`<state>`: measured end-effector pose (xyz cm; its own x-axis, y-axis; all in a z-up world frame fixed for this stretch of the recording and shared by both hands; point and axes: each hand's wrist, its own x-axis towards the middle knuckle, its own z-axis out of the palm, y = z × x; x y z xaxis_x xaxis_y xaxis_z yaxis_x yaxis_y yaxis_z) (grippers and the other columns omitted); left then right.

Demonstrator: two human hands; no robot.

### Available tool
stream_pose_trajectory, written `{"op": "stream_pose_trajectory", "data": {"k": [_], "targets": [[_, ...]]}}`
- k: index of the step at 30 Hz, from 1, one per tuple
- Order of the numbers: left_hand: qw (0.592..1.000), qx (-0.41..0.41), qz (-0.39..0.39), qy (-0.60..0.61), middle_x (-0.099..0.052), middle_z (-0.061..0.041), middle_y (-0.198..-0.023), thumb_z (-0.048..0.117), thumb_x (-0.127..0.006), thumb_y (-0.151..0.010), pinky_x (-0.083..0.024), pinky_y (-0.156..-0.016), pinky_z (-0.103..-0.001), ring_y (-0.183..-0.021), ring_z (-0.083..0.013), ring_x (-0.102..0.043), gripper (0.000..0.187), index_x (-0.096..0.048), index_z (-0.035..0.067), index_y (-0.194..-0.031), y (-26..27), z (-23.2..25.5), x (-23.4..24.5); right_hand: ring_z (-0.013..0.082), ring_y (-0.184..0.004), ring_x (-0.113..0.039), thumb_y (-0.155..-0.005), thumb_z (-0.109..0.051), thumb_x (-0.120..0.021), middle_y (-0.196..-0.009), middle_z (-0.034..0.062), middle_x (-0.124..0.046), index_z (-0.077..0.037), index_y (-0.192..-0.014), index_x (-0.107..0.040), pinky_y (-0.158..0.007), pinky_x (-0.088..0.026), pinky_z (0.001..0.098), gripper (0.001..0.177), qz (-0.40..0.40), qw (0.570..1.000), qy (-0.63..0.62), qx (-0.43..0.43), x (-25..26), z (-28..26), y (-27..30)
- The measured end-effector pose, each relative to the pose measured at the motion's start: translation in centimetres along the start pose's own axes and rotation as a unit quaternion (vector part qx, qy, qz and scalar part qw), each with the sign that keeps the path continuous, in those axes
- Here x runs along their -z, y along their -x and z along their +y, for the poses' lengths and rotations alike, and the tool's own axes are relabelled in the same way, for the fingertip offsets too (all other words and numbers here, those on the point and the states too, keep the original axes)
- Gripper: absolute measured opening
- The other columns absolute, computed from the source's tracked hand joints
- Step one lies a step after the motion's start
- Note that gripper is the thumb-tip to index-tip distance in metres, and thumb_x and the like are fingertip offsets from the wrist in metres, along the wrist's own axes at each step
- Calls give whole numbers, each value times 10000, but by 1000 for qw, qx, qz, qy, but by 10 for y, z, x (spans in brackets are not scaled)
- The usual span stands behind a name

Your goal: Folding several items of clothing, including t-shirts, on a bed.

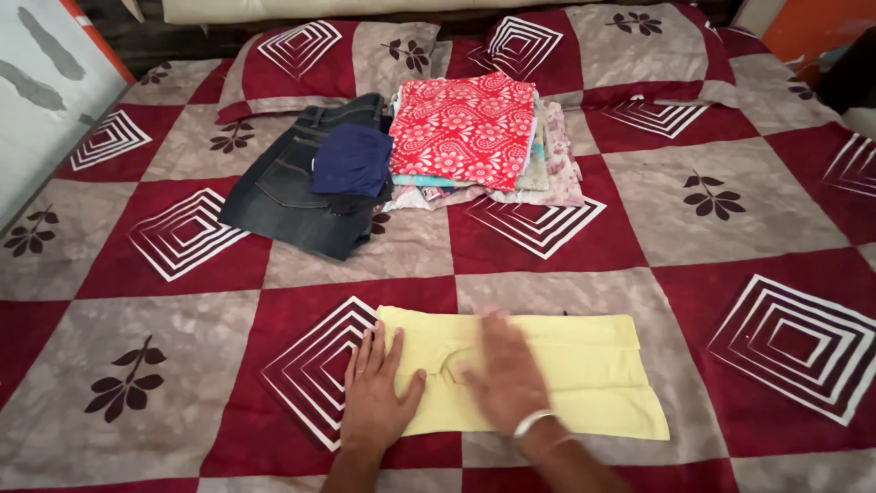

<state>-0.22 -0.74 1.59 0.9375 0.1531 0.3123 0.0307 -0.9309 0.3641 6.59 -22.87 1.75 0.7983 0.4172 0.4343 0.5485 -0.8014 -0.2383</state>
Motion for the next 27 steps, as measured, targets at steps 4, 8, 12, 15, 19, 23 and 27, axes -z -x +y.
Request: {"op": "stream_pose_trajectory", "data": {"k": [4, 8, 12, 15, 19, 23, 27], "targets": [[1000, -10, 12, -9, -338, -180, -1609, 470, -655, -877, -236, -1188, -497, -1499, -348, -284, 745, -462, 106, -1498, 0, -1, -2, 354, -1513, -206, -1017, -544, -431, -1623, 254, -238, 66, -1556, -229, -1223, -117, 445, 839, -120, 992, -25, 37, -11, -36, -5], [1000, -12, 9, -8, -346, -189, -1601, 463, -654, -875, -244, -1183, -496, -1494, -352, -295, 755, -460, 69, -1489, -2, 2, 2, 337, -1527, -196, -1038, -578, -378, -1638, 227, -231, 40, -1568, -218, -1226, -101, 452, 830, -143, 989, -17, 20, 0, -9, 0], [1000, -6, 4, -12, -346, -177, -1606, 459, -646, -878, -242, -1186, -491, -1496, -343, -295, 746, -457, 75, -1488, -2, 4, 4, 342, -1502, -197, -977, -620, -364, -1621, 206, -235, -26, -1555, -242, -1213, -118, 471, 838, -152, 981, 108, -48, 26, 54, 19], [1000, 4, -10, -19, -334, -172, -1611, 479, -627, -892, -234, -1192, -487, -1498, -336, -285, 744, -447, 85, -1497, -1, 6, 8, 316, -1521, -216, -964, -647, -343, -1630, 141, -256, -84, -1572, -240, -1235, -140, 492, 835, -160, 958, 202, -127, 38, 106, 41], [999, 19, -34, -26, -304, -169, -1620, 491, -605, -901, -216, -1195, -480, -1507, -323, -259, 755, -419, 91, -1514, -3, 8, 9, 367, -1452, -348, -949, -616, -401, -1579, 183, -370, -84, -1572, -313, -1166, -280, 525, 824, -71, 964, 177, -187, 56, 138, 52], [999, 17, -26, -31, -305, -161, -1622, 491, -603, -895, -215, -1198, -479, -1508, -318, -257, 748, -429, 104, -1511, -1, 6, 6, 354, -1188, -659, -1043, -641, -374, -1347, 204, -637, -65, -1430, -561, -978, -568, 488, 719, -176, 917, 124, -336, 67, 158, 37], [999, 27, -36, -23, -304, -154, -1632, 490, -601, -901, -223, -1205, -471, -1511, -311, -262, 737, -439, 111, -1512, -2, 8, 8, 456, -1067, -716, -1033, -595, -438, -1142, 227, -755, -70, -1129, -676, -912, -566, 557, 584, -124, 889, 25, -441, 73, 158, 24]]}}
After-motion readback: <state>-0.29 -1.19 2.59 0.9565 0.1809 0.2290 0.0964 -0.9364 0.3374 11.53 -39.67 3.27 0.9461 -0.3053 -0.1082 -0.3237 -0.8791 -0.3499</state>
